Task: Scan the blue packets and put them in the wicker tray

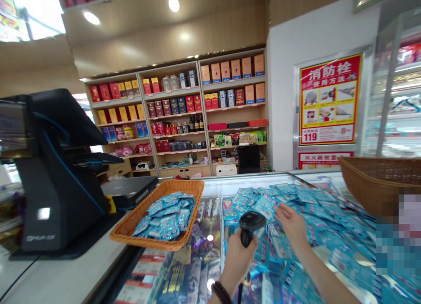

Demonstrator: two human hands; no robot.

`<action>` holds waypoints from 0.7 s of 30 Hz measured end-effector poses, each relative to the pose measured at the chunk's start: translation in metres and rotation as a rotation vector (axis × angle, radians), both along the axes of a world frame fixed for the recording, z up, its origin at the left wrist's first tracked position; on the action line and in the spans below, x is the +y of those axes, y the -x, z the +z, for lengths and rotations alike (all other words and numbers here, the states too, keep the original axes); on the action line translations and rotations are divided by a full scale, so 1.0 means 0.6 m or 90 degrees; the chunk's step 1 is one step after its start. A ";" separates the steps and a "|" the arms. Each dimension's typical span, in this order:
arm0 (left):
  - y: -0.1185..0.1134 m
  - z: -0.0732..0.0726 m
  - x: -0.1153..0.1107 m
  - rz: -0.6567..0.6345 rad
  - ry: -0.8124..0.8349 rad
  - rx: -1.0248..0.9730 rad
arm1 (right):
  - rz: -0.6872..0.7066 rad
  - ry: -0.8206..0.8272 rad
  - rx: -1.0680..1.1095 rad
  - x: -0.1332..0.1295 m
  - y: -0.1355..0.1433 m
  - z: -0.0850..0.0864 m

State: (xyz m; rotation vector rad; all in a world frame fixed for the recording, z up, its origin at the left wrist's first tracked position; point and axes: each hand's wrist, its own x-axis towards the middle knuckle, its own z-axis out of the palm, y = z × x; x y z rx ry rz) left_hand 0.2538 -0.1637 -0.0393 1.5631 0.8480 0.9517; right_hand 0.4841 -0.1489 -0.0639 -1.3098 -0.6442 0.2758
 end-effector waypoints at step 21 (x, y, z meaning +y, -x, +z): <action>0.188 0.052 0.066 0.263 -0.049 -0.169 | 0.291 0.004 0.370 0.117 0.173 0.025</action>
